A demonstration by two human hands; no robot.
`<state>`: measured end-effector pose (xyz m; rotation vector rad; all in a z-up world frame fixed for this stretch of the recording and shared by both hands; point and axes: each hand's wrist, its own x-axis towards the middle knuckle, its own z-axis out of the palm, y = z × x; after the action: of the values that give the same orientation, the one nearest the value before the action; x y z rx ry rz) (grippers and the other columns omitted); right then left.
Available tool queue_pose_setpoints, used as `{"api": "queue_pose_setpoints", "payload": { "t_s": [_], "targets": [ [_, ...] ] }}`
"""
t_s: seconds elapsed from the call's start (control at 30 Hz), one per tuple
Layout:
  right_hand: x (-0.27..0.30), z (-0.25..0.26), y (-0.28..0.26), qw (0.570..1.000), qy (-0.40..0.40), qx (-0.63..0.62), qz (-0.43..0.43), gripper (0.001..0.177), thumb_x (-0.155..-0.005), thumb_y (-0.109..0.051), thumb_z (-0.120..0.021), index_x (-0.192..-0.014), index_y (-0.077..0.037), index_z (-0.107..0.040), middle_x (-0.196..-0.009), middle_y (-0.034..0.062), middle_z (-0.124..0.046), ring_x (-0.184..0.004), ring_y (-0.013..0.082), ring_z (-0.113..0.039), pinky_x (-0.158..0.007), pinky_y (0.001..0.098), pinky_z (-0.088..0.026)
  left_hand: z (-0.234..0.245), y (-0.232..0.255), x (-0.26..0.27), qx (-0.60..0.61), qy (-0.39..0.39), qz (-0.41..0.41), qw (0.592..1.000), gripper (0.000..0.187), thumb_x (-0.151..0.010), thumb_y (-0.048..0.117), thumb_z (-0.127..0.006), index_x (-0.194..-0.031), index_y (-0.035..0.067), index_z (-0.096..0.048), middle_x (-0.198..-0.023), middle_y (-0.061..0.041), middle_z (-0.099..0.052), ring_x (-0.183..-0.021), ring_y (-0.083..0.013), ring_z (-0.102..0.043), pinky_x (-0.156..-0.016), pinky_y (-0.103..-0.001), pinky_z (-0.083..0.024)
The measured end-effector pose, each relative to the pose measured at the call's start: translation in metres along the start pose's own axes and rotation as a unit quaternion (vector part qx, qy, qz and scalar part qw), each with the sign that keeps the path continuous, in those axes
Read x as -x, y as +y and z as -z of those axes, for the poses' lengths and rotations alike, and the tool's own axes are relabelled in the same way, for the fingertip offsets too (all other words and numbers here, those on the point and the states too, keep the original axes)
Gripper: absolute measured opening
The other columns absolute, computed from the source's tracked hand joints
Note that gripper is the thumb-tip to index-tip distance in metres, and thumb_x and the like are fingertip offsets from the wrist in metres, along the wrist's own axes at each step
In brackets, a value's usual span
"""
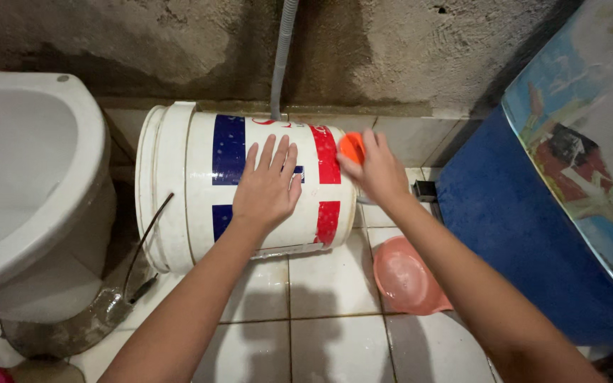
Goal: The person scrubs the exterior of a white plastic bucket with an orange sponge, rotating it to clean the sides and top. They rinse the bucket using a handheld shower hose and continue scrubbing the surface.
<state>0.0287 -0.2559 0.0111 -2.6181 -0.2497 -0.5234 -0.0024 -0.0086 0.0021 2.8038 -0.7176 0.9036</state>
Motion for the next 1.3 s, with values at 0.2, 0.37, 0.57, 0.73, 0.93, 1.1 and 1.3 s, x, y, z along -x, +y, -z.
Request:
{"api": "queue_pose_setpoints", "payload": {
  "t_s": [0.2, 0.37, 0.57, 0.73, 0.93, 1.1, 1.3],
  "targets": [
    [0.001, -0.008, 0.007, 1.000, 0.011, -0.009, -0.010, 0.057, -0.092, -0.048, -0.072, -0.123, -0.005, -0.051, -0.119, 0.0220, -0.057, -0.099, 0.0465, -0.064, -0.080, 0.0545, -0.052, -0.001, 0.003, 0.002, -0.004, -0.008, 0.006, 1.000, 0.057, -0.099, 0.033, -0.049, -0.145, 0.000, -0.052, -0.153, -0.019, -0.048, -0.146, -0.0351, -0.037, -0.119, -0.053, -0.027],
    [0.087, -0.013, 0.013, 0.998, -0.008, 0.008, 0.062, 0.059, -0.091, -0.045, -0.070, -0.130, -0.006, -0.052, -0.119, 0.0190, -0.056, -0.095, 0.0432, -0.064, -0.075, 0.0493, -0.055, -0.003, 0.002, 0.002, 0.001, -0.002, 0.003, 1.000, 0.057, -0.099, 0.033, -0.049, -0.144, 0.000, -0.053, -0.153, -0.018, -0.048, -0.146, -0.0356, -0.037, -0.120, -0.054, -0.027],
    [0.086, -0.009, 0.012, 0.999, -0.043, 0.016, -0.018, 0.065, -0.089, -0.049, -0.066, -0.137, -0.008, -0.051, -0.119, 0.0191, -0.055, -0.096, 0.0449, -0.064, -0.076, 0.0526, -0.054, -0.006, 0.006, 0.001, 0.012, 0.004, 0.004, 1.000, 0.056, -0.099, 0.033, -0.050, -0.144, 0.000, -0.053, -0.153, -0.018, -0.048, -0.146, -0.0359, -0.038, -0.120, -0.055, -0.027],
    [0.004, -0.015, 0.010, 0.997, 0.006, -0.055, -0.056, 0.057, -0.093, -0.052, -0.068, -0.117, -0.003, -0.049, -0.117, 0.0216, -0.059, -0.099, 0.0451, -0.064, -0.082, 0.0537, -0.052, -0.006, 0.010, 0.003, 0.002, 0.009, -0.022, 1.000, 0.056, -0.100, 0.033, -0.050, -0.146, 0.002, -0.052, -0.154, -0.017, -0.048, -0.146, -0.0360, -0.038, -0.120, -0.055, -0.026],
    [0.033, -0.017, 0.012, 0.995, 0.047, -0.083, -0.033, 0.052, -0.096, -0.045, -0.069, -0.117, -0.001, -0.051, -0.114, 0.0230, -0.059, -0.102, 0.0416, -0.063, -0.086, 0.0493, -0.052, -0.007, 0.015, 0.006, 0.014, 0.001, -0.036, 0.999, 0.056, -0.099, 0.034, -0.051, -0.147, 0.005, -0.052, -0.155, -0.016, -0.047, -0.146, -0.0352, -0.036, -0.120, -0.055, -0.025],
    [0.114, -0.018, 0.015, 0.999, 0.000, -0.026, 0.047, 0.060, -0.087, -0.041, -0.074, -0.126, -0.003, -0.050, -0.115, 0.0220, -0.057, -0.096, 0.0437, -0.064, -0.078, 0.0494, -0.055, -0.006, 0.018, 0.004, 0.016, 0.000, -0.032, 0.999, 0.057, -0.099, 0.035, -0.050, -0.147, 0.005, -0.051, -0.154, -0.016, -0.046, -0.146, -0.0360, -0.036, -0.120, -0.056, -0.025],
    [0.057, -0.018, 0.023, 1.000, -0.005, -0.010, -0.029, 0.056, -0.091, -0.048, -0.073, -0.123, -0.007, -0.052, -0.116, 0.0202, -0.058, -0.098, 0.0433, -0.066, -0.079, 0.0505, -0.055, -0.013, 0.025, 0.004, 0.012, 0.001, -0.042, 0.999, 0.054, -0.100, 0.034, -0.049, -0.147, 0.007, -0.050, -0.156, -0.015, -0.046, -0.147, -0.0360, -0.035, -0.121, -0.057, -0.025]
  ]
}}
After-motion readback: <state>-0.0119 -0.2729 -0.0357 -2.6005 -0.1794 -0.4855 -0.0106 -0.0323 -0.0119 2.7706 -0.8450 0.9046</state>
